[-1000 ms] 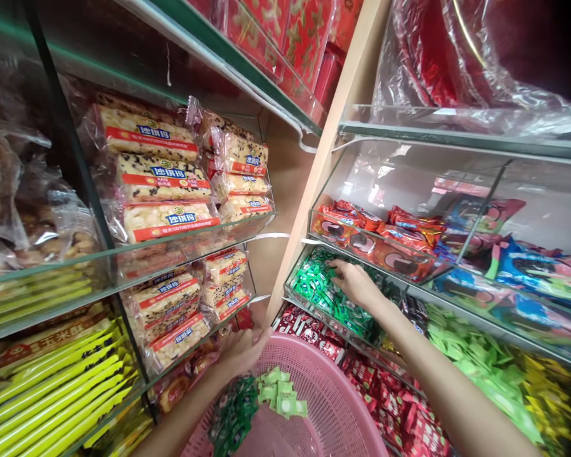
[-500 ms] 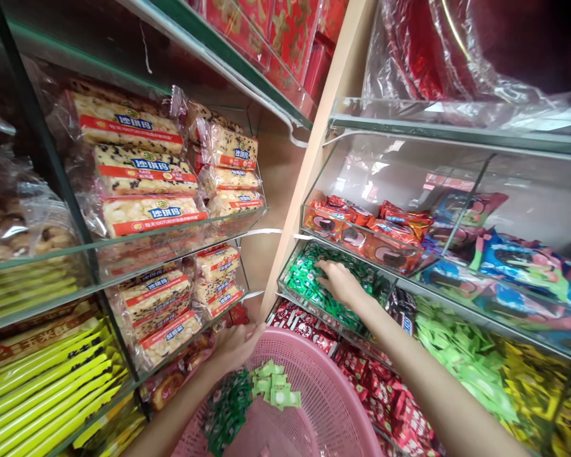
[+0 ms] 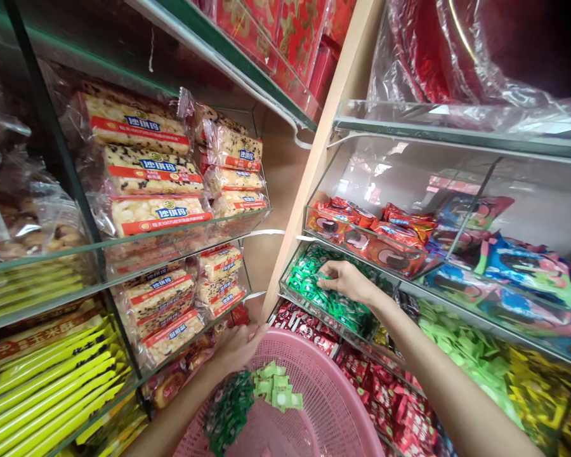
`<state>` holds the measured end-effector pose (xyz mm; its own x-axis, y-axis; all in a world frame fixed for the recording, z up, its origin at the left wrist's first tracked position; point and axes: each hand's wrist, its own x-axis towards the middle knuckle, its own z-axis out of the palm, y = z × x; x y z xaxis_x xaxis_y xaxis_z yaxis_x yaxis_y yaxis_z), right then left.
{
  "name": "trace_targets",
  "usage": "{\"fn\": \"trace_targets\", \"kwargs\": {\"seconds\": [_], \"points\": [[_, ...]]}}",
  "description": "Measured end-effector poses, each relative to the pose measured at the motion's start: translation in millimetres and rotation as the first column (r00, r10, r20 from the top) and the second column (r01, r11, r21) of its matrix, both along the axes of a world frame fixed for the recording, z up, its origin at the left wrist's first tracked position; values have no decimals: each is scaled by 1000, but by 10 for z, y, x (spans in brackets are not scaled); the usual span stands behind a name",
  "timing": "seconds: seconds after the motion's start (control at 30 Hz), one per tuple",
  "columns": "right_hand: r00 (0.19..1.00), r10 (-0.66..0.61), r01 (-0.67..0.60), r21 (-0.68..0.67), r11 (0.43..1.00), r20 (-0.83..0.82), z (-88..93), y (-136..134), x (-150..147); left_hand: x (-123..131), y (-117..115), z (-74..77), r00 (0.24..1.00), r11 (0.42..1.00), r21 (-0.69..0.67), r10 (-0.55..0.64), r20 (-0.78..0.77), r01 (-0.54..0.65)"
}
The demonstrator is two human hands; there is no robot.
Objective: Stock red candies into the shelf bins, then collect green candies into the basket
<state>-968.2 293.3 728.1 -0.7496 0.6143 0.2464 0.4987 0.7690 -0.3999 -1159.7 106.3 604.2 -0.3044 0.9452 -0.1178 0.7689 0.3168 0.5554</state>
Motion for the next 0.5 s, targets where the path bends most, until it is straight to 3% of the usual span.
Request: {"fn": "trace_targets", "kwargs": {"seconds": [0.23,0.37,0.5], "points": [[997,-19,16,-39,999,-77,31,37,-12,-37,6,-10,1000,1000,21,-12,-3,12],[997,13,-7,-80,997,77,64,-17,-28,-64,31,-82,999,997,70,-25,-48,28],[967,136,-122,-77,990,217,37,-115,-125,-78,42,-110,998,997,72,-34,-58,38]]}}
